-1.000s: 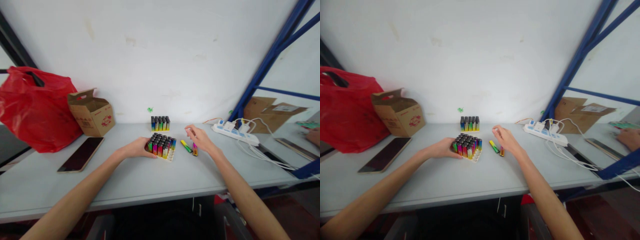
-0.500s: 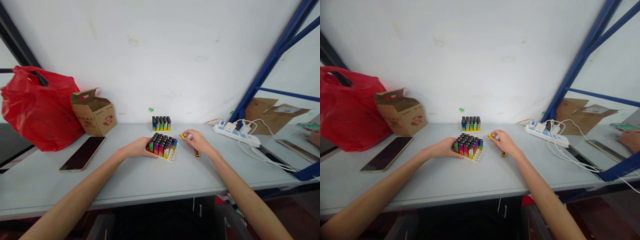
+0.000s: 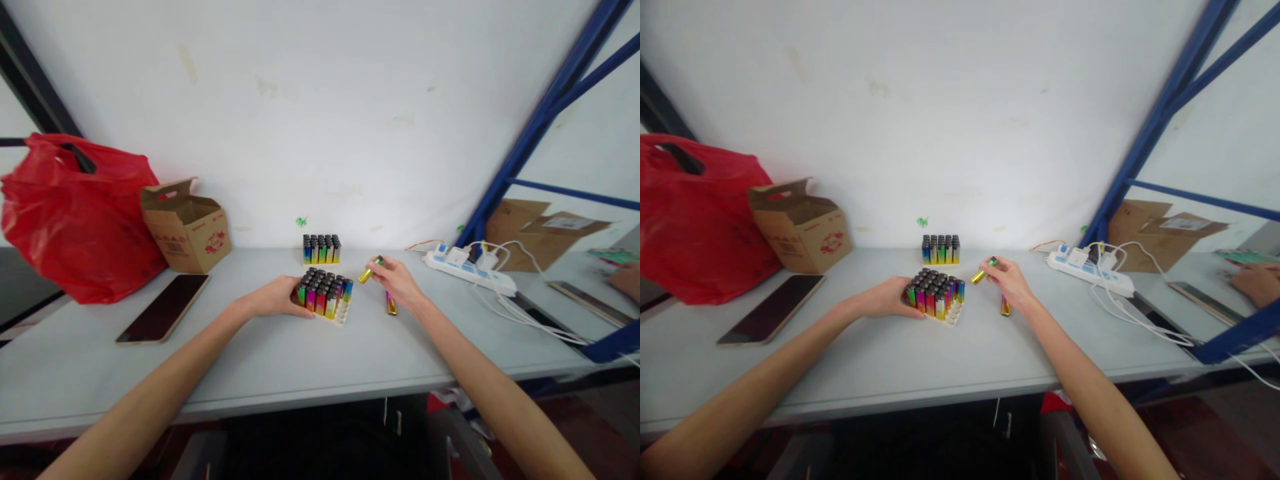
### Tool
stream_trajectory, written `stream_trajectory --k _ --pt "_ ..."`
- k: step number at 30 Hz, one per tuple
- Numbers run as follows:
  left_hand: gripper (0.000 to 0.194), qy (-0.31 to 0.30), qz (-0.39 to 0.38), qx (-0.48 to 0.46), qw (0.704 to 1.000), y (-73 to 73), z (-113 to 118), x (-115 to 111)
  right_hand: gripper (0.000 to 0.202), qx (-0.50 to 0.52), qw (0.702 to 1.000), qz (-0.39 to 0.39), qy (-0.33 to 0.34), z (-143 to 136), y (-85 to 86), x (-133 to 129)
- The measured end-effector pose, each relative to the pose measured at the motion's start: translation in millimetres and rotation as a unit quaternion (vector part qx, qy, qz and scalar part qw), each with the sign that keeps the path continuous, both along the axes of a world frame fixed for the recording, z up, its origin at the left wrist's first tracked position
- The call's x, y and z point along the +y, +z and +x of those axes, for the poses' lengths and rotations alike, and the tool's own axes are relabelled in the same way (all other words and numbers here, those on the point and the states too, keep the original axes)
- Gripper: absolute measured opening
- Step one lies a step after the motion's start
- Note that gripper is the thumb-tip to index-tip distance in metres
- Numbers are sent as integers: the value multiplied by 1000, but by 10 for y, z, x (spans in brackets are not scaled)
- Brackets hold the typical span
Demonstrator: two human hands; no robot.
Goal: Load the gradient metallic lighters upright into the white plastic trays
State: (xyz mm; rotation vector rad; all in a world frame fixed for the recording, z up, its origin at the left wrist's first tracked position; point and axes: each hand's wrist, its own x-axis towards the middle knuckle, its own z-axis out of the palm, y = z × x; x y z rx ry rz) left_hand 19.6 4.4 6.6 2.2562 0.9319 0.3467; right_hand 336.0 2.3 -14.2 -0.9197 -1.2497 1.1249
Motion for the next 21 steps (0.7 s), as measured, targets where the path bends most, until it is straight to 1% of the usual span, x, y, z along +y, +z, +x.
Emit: stream_trajectory --k 4,8,10,15,17,19,21 --pt "58 10 3 6 1000 14 3 -7 44 -5 1000 -11 27 -16 -3 -25" --pt "57 7 3 2 1000 0 1 8 46 -19 995 -42 86 -56 3 -79" --pt "57 9 5 4 1000 -6 0 13 47 -41 994 -40 95 -74 13 -104" --pt "54 7 -3 0 1000 -4 2 3 49 -118 989 -19 84 -73 29 -110" --pt "55 8 -3 -2 1000 -3 4 -2 49 -155 986 -3 69 -68 23 -101" --pt "56 6 -6 -5 1000 -4 5 -2 49 -212 976 35 23 -71 11 -96" --pt "55 4 -7 -4 1000 -4 3 -1 51 -273 958 82 -36 -86 -7 -98"
